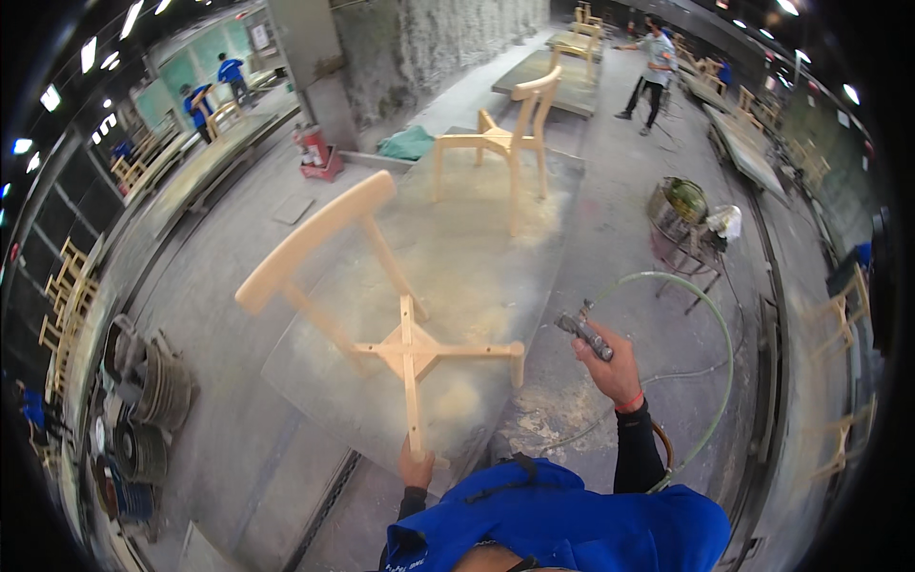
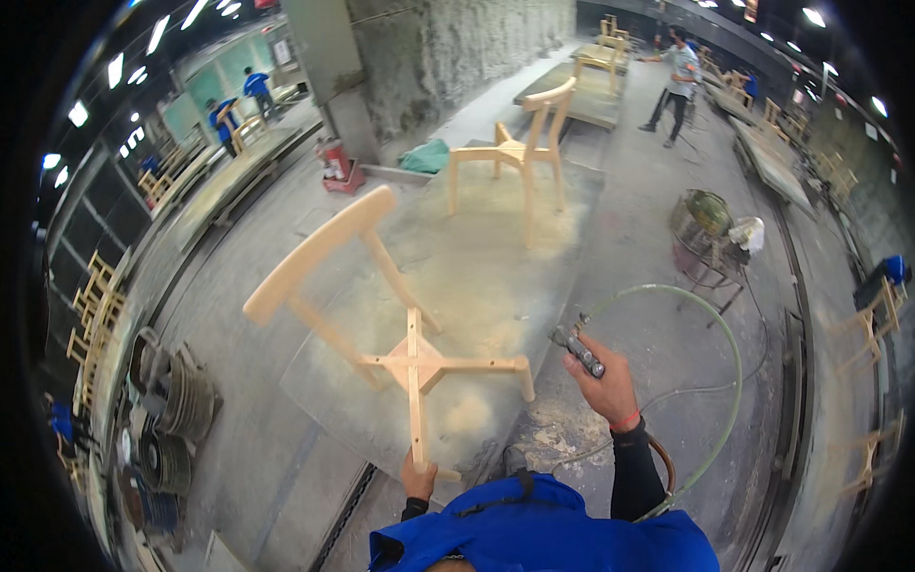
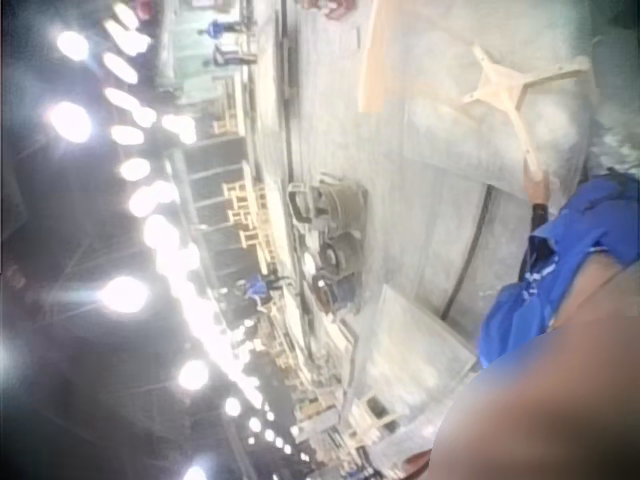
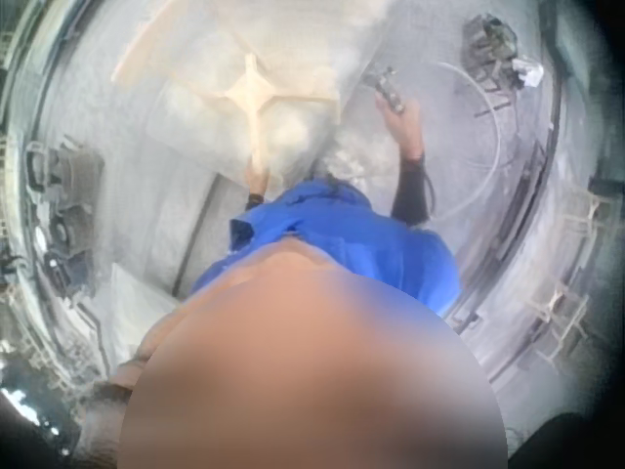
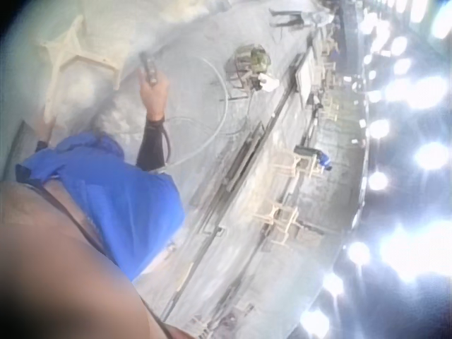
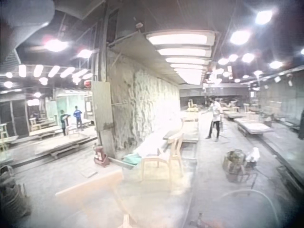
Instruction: The person uses a spray gun to apply a light-colored finish to wooden chair frames on a factory floor. They hold each chair with one hand and spray with the other, rotating the chair to cover all sides before setting it down and picking up the next one.
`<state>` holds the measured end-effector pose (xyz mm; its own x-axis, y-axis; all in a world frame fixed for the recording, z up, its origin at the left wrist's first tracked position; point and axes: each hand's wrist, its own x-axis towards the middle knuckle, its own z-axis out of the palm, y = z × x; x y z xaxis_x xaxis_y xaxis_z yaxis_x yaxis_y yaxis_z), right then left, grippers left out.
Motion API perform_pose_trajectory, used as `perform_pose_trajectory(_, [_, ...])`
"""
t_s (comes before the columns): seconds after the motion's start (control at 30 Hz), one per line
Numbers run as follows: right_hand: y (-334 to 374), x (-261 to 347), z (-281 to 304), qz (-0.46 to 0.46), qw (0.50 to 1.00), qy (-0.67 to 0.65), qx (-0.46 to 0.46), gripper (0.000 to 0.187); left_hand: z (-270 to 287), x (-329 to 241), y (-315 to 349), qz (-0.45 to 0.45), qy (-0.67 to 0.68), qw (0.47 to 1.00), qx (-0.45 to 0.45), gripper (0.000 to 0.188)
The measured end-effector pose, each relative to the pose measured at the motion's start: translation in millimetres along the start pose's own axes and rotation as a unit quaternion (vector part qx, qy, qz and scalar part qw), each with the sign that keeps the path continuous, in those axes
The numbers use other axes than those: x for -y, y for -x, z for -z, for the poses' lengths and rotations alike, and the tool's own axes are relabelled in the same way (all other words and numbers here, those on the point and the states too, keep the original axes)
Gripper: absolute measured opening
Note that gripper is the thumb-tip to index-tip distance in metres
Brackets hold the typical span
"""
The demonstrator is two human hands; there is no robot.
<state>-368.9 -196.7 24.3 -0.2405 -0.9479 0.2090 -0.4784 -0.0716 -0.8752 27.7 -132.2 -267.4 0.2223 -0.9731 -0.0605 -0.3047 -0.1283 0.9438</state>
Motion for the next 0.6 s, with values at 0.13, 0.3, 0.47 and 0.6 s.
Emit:
perform_pose_trajectory(0.13, [31.0,-12.3,15.5,-0.03,0.999,0.021,-0.027,0.045,32.5,35.1,-11.7,0.006,-0.055,0.997,0.045,0.069])
perform_pose_trajectory(0.3, [47.9,-2.2,18.9,-0.057,0.996,-0.066,-0.024,0.046,103.8,74.4,-115.9,0.005,-0.237,0.969,0.072,0.067])
perform_pose_trajectory(0.47, [42.5,42.4,14.1,-0.006,0.983,-0.185,0.008,0.054,137.7,89.2,-221.9,0.14,-0.237,0.937,-0.214,0.097])
perform_pose_trajectory(0.6, [39.4,72.6,13.0,0.061,0.971,-0.228,-0.033,0.063,145.9,103.8,-224.4,0.116,-0.044,0.956,-0.265,0.102])
